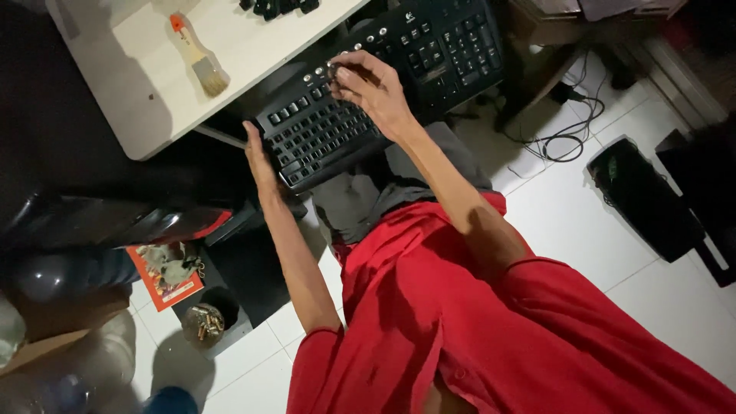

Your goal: Cleaning individual mechanical keyboard switches with a brush and reassembling them into a keyboard plate.

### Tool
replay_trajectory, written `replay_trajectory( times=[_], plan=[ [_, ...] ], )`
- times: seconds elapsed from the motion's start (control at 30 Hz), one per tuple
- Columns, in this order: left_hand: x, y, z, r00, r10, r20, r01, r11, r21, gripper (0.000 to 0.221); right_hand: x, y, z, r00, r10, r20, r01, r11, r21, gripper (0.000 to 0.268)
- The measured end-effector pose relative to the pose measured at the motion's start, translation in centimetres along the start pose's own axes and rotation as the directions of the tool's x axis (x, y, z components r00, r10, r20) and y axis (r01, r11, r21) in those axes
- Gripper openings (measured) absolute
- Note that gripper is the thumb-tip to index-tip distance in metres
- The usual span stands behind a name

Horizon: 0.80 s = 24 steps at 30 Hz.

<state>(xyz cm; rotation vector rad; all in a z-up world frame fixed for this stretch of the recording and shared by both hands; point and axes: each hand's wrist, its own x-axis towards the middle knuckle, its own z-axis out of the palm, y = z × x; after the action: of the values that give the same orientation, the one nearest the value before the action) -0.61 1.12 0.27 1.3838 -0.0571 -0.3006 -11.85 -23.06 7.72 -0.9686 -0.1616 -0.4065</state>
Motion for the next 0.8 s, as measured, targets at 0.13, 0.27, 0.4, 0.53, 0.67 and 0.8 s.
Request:
replay_trajectory(
  times=[0.13, 0.27, 0.4, 0.53, 0.67, 0.8],
  plan=[
    [0.2, 0.0, 0.2, 0.998, -0.018, -0.055, 0.022, 0.997, 0.069, 0.072, 0.2, -0.1, -0.5, 0.996, -0.073, 0.047, 0.07, 0.995, 0.07, 0.028],
    [0.1, 0.0, 0.2, 0.993, -0.111, -0.039, 0.108, 0.991, -0.075, 0.067, 0.2, -0.4, -0.4, 0.995, -0.093, 0.024, 0.09, 0.99, 0.113, 0.027],
    [-1.4, 2.0, 1.3, 0.997, -0.066, -0.046, 0.064, 0.997, -0.038, 0.067, 0.3, -1.6, 0.9, 0.991, -0.127, -0.036, 0.125, 0.991, -0.055, 0.032],
    [-2.0, 3.0, 1.9, 0.989, -0.122, -0.077, 0.121, 0.992, -0.023, 0.066, 0.1, -2.4, 1.7, 0.974, -0.221, -0.049, 0.197, 0.934, -0.297, 0.028],
    [-2.6, 3.7, 2.5, 0.993, -0.105, -0.06, 0.1, 0.992, -0.07, 0.059, -0.3, -3.9, 3.2, 0.973, -0.227, -0.033, 0.19, 0.879, -0.437, 0.027],
    [-2.0, 3.5, 2.6, 0.98, -0.141, -0.14, 0.15, 0.987, 0.053, 0.066, -0.5, -4.4, 3.9, 0.976, -0.213, 0.043, 0.216, 0.924, -0.315, 0.031]
  ],
)
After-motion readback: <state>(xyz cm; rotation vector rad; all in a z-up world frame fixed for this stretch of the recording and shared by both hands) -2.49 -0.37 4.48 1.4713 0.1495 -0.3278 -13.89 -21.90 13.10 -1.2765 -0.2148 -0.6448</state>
